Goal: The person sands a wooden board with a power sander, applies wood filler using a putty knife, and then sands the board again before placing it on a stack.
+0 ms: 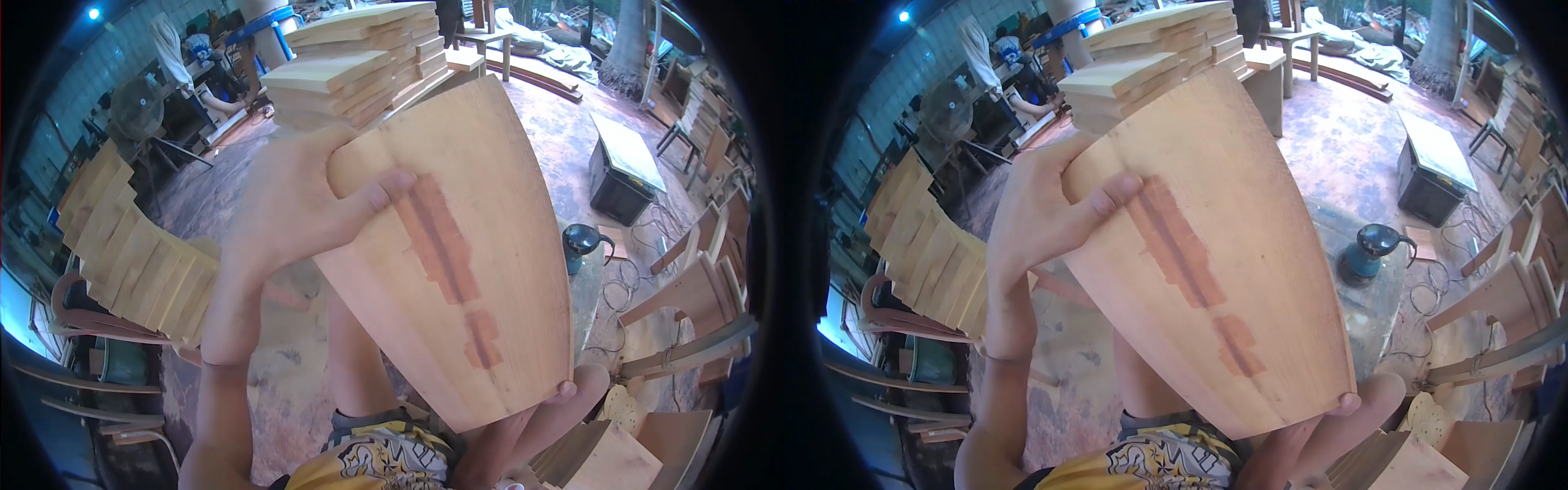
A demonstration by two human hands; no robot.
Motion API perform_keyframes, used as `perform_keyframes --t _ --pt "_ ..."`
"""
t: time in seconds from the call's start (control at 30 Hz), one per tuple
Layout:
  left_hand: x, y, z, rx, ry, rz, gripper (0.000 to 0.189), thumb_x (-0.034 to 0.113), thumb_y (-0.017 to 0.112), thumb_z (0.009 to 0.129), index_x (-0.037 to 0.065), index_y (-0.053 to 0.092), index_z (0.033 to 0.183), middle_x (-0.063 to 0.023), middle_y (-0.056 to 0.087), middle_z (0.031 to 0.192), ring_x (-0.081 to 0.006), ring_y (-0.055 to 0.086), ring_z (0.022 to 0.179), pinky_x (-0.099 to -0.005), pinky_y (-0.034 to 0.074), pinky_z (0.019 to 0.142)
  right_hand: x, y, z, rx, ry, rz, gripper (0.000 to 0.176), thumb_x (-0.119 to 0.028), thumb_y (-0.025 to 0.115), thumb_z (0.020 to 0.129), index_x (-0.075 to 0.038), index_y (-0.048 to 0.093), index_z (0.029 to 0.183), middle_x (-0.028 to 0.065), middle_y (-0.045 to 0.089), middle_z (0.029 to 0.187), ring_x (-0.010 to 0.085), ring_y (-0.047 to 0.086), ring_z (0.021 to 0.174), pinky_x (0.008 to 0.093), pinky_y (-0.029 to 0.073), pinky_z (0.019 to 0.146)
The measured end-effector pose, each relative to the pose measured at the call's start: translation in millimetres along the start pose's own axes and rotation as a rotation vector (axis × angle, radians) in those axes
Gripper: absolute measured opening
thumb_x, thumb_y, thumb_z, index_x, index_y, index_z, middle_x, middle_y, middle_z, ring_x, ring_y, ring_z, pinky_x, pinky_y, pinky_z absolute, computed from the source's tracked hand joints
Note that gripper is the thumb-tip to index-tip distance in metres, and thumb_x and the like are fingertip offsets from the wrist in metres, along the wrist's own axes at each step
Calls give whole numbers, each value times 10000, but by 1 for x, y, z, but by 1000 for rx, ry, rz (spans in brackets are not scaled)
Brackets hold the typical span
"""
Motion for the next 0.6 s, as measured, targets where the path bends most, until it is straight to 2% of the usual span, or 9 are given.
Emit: perform_keyframes --t 0.07,0.17,0.2,0.27,0.3,0.37,0.4,0.53,0.6 --pt "8 0 -2 -11 94 211 651 620 760 779 29 744 1052 -197 738 863 -327 733 792 -403 561 739 -4 3 -4 -9 -4 5 985 -418 658 748 89 289 1508 309 439 1455 434 509 1309 508 478 1052" --pt "11 4 -3 110 126 221 674 665 697 817 26 747 1023 -187 728 801 -341 728 756 -422 558 724 -12 5 -9 -21 -28 17 986 -422 659 752 87 286 1510 307 434 1460 434 505 1313 510 474 1056" --pt "12 7 -2 86 119 212 674 665 697 817 26 747 1023 -187 728 801 -341 728 756 -422 558 724 -13 5 -13 -22 -35 22 987 -423 659 754 87 285 1511 307 433 1462 434 504 1315 511 473 1057" --pt "9 7 4 103 -55 153 659 604 606 931 -43 705 856 -126 653 651 -168 641 614 -341 492 601 -16 6 -16 -28 -51 16 988 -426 660 756 86 283 1513 306 430 1465 434 502 1318 513 470 1060" --pt "8 11 4 87 -61 145 659 604 606 931 -43 705 856 -126 653 651 -168 641 614 -341 492 601 -16 6 -17 -30 -55 12 988 -427 660 758 85 282 1513 306 429 1467 434 500 1319 514 468 1061" --pt "5 12 7 102 -74 83 677 606 528 973 -27 701 806 -154 635 586 -269 669 597 -380 505 604 -15 7 -15 -38 -58 16 989 -430 661 760 84 280 1515 305 426 1470 434 498 1322 515 466 1064" --pt "-4 16 11 138 -63 98 682 559 492 1010 -48 664 751 -132 568 511 -198 606 524 -346 466 554 -13 9 -14 -40 -56 14 990 -431 661 762 84 279 1516 304 424 1472 434 497 1323 516 464 1065" --pt "-17 10 12 214 -9 170 668 560 492 1006 -32 673 756 -129 619 593 -170 611 573 -331 478 587 -8 11 -5 -35 -42 6 992 -436 662 767 82 275 1519 302 419 1479 434 492 1329 519 459 1070" --pt "-22 -9 1 633 83 -267 566 495 500 1020 -13 706 881 -138 702 777 -178 650 705 -347 504 654 -4 11 -2 -24 -38 -9 993 -439 663 770 80 273 1521 301 416 1483 434 489 1332 521 456 1072"
Point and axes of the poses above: each hand's wrist, its own z-axis towards the middle knuckle, its own y-axis out of the palm, x = y × z, the point moved 3 cm from there along z, towards the middle knuckle
